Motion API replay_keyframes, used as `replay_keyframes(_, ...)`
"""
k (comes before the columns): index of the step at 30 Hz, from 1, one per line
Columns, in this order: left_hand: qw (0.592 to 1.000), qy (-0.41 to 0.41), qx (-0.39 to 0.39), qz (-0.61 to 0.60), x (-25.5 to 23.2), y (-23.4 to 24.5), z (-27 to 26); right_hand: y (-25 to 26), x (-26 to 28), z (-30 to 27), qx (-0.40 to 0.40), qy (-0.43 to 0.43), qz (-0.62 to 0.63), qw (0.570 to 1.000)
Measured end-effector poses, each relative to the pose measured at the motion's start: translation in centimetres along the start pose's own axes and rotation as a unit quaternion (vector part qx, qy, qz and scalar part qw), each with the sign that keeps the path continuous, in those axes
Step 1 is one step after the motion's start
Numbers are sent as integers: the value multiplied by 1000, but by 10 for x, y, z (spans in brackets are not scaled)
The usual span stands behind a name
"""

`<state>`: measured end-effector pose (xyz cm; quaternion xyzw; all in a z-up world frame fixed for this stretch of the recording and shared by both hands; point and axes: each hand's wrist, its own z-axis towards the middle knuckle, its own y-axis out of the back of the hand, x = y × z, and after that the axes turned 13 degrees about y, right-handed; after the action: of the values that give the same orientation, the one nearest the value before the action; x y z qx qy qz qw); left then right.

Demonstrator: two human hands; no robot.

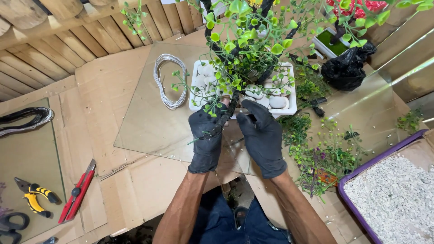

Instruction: The person arranges artificial green plants into a white rectangular pot filled with white stones. They insert the stems into the pot and adjust the branches to create a fuller appearance.

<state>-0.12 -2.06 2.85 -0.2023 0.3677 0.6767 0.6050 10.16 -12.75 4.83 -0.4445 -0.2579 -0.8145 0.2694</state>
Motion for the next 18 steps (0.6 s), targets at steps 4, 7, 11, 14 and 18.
replay_keyframes(4,940,267,50,-206,-3,-5,-6,-2,3,3,-5,27,24,999)
replay_keyframes(7,937,283,44,-198,-5,-4,-4,-3,2,4,-2,36,31,999)
replay_keyframes(11,940,278,38,-196,8,-7,-7,-3,-2,4,4,51,32,998)
replay_keyframes(14,935,278,39,-216,-11,-2,-5,-4,-3,3,3,53,26,998)
replay_keyframes(18,937,268,33,-222,1,-6,-11,-2,-5,3,16,55,28,998)
